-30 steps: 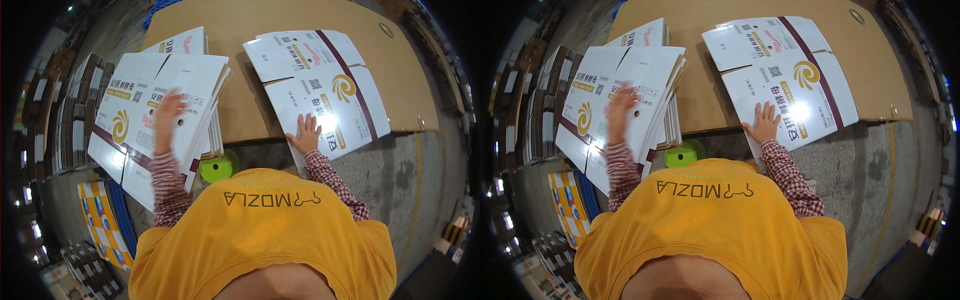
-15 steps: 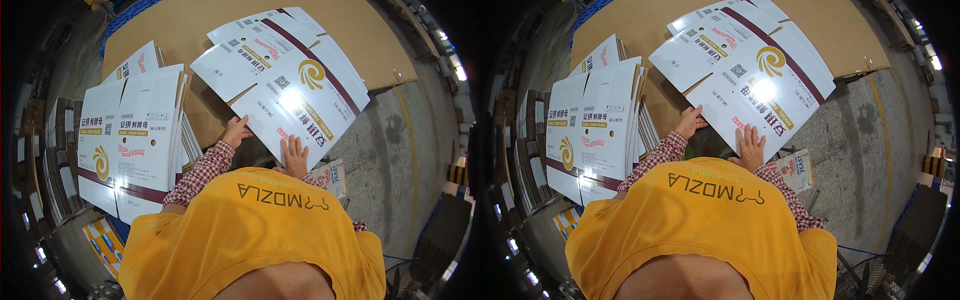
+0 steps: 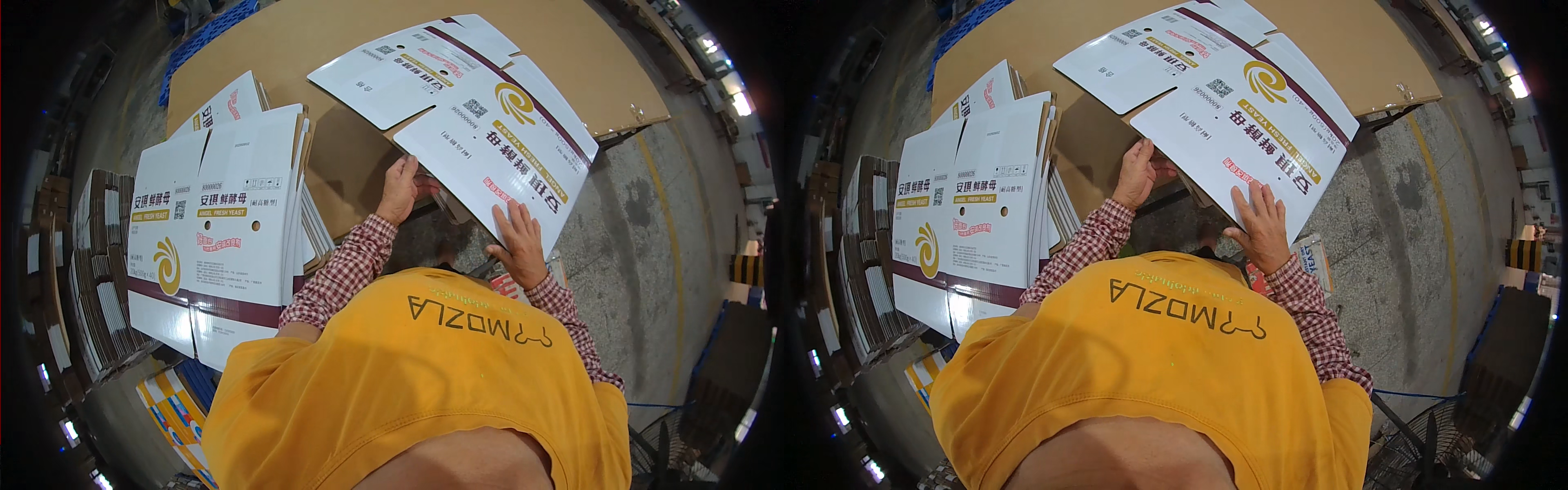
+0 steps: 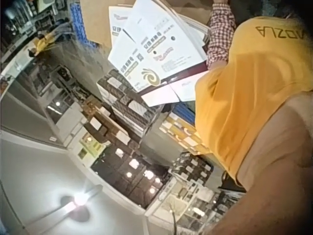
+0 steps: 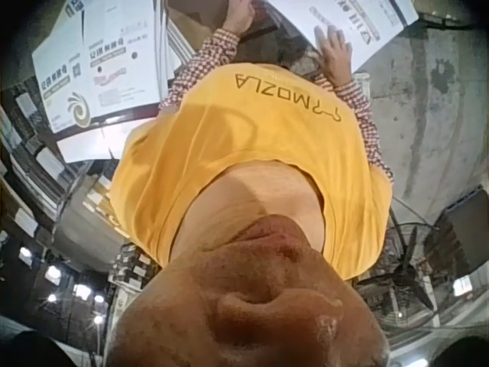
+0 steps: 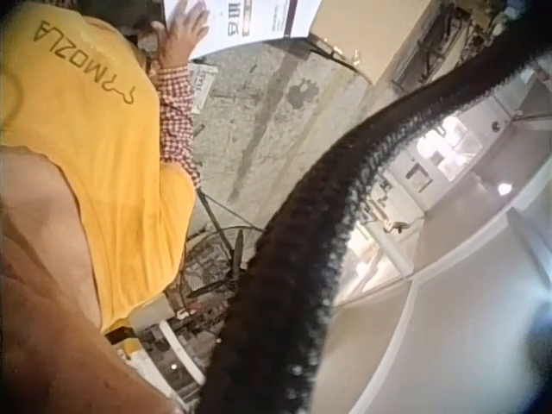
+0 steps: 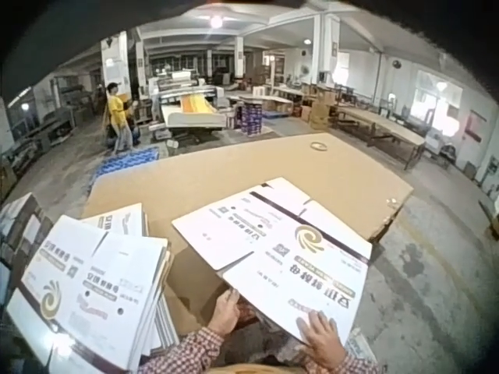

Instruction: The recorder is stacking flattened cardboard boxes on a table in a paper mill environment.

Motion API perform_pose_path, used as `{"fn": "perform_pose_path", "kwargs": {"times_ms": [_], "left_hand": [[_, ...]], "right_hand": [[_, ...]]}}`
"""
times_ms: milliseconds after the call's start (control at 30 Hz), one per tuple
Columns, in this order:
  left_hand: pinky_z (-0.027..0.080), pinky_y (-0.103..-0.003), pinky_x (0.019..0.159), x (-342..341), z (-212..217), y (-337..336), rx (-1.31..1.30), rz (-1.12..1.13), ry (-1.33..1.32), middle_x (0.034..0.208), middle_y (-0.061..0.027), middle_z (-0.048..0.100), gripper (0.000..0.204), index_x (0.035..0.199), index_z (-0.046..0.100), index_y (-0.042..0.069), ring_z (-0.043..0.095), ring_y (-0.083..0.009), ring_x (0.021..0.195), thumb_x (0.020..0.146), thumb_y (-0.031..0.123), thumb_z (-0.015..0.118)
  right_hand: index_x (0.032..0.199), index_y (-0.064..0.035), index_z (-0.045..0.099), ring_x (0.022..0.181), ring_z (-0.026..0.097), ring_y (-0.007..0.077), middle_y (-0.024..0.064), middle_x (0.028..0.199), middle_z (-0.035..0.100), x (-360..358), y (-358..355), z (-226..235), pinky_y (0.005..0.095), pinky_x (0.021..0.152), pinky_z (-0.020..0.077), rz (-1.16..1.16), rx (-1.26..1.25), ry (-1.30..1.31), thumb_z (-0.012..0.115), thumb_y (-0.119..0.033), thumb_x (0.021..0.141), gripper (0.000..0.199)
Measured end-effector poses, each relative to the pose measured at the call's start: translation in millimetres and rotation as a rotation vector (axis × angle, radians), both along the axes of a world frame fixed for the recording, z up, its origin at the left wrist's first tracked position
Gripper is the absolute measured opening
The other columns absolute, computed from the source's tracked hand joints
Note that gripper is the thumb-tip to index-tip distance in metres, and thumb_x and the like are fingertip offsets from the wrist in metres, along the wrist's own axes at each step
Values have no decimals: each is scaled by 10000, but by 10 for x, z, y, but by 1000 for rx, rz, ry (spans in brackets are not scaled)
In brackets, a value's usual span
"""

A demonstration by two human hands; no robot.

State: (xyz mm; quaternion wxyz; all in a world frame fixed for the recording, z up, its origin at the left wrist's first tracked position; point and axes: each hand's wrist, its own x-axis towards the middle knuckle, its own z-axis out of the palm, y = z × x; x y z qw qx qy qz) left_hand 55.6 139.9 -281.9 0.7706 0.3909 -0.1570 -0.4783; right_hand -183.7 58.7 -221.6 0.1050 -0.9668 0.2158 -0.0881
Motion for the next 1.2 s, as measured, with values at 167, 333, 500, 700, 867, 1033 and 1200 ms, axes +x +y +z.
{"fn": "perform_pose_path", "kwargs": {"times_ms": [167,333,500,700,867,1033,1200], "left_hand": [[479,-308,566,-33,58,13,-5,16,16,824,-94,571,419,972,483,21,580,-192,663,886,407,344],[455,-306,545,179,100,-81,14,-63,67,778,-100,578,595,1001,482,38,571,-198,624,847,556,234],[440,-326,534,370,171,-171,36,-144,-24,749,-108,591,579,1048,475,42,559,-208,579,858,528,224],[467,-371,771,397,84,-270,-184,-97,246,1184,-73,474,574,1233,341,52,520,-227,985,872,485,233],[433,-476,781,553,82,-45,-80,-522,76,976,-221,566,689,1207,364,7,562,-341,880,843,560,175],[477,-433,685,575,314,-70,149,-480,69,842,-217,598,675,1119,467,1,597,-328,754,849,542,165],[490,-394,611,637,172,-133,159,-265,51,784,-157,613,518,1062,498,15,601,-272,662,870,437,266]], "right_hand": [[1260,-135,348,1183,272,372,191,1282,301,-49,19,64,486,908,240,-7,2,6,529,-454,738,638],[1260,-133,349,1178,283,372,194,1281,309,-40,-12,77,470,911,243,13,5,15,455,-498,776,615],[1256,-130,355,1165,299,369,193,1280,312,-26,-67,70,466,910,247,10,-53,-36,460,-482,787,595],[1219,-136,409,1154,316,367,183,1264,343,-62,-25,3,506,893,262,-24,4,-60,598,-356,725,573],[1209,-98,368,1109,344,385,213,1208,349,-106,58,52,493,850,296,18,-134,-16,581,-312,748,551],[1198,-92,360,1104,350,374,208,1187,360,-86,45,115,481,830,314,20,-173,-11,568,-307,761,529],[1197,-92,360,1110,349,361,207,1187,359,-46,-2,85,480,819,325,28,-197,9,549,-304,777,508]]}}
